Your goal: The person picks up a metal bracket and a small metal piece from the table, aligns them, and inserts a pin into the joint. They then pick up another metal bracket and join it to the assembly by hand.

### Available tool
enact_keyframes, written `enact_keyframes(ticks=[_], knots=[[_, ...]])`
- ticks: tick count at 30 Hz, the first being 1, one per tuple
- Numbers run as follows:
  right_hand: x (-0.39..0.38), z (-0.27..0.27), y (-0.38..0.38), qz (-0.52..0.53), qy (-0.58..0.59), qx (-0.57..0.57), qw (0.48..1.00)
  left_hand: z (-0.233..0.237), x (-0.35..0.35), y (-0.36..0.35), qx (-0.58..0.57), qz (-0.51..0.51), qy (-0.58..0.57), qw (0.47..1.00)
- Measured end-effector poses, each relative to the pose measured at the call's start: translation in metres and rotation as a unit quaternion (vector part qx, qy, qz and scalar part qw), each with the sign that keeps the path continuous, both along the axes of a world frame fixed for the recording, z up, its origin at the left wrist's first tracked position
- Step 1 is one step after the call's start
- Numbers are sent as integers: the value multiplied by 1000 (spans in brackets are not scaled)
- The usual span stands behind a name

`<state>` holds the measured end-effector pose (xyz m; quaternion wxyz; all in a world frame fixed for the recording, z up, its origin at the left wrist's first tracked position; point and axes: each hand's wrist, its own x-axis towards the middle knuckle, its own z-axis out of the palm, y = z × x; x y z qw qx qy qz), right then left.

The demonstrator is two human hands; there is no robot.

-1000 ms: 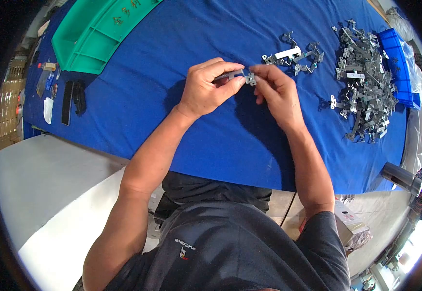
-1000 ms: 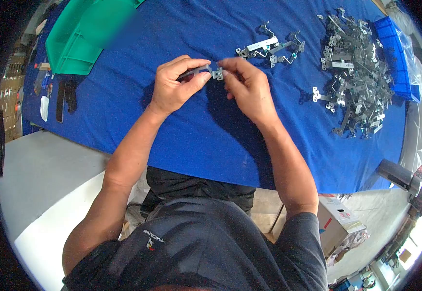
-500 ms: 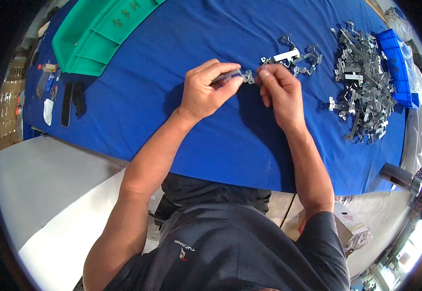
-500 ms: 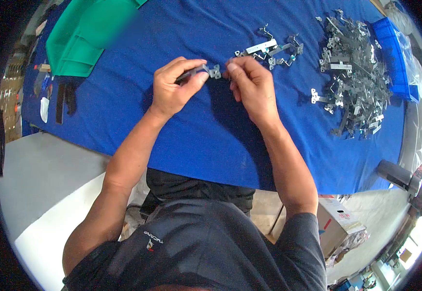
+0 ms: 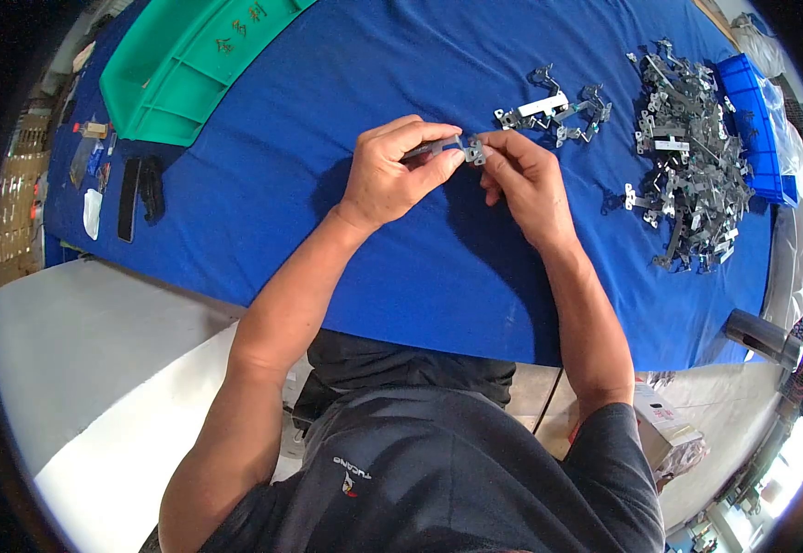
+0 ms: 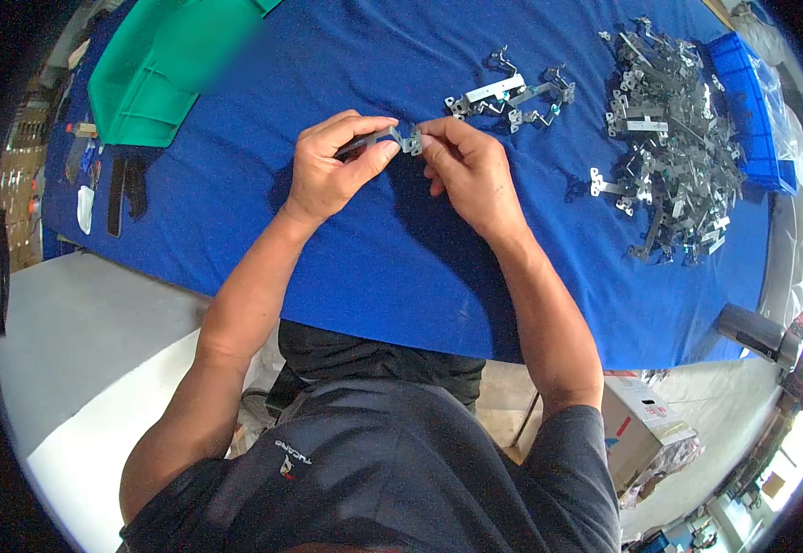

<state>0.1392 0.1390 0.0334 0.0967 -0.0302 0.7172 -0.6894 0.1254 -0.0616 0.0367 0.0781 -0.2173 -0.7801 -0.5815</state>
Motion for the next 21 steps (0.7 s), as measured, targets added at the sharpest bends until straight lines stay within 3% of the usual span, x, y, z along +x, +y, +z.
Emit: enact_keyframes(ticks=[2, 8, 11, 15, 21], knots=[[-1, 3, 0, -15, -27, -92, 995, -1, 0, 0, -16, -8, 9, 1000], [-2, 1, 4, 25, -7, -20, 999, -3, 1, 2, -38, -44, 36, 998], [-4, -5, 1, -66, 13, -136, 988, -1, 2, 3, -36, -32, 45, 998], [-2, 5, 1, -26, -46, -13, 999, 0, 1, 0, 4, 50, 30, 998], [1, 4, 0, 17, -12, 51, 998, 2, 2, 2, 10, 24, 21, 999]])
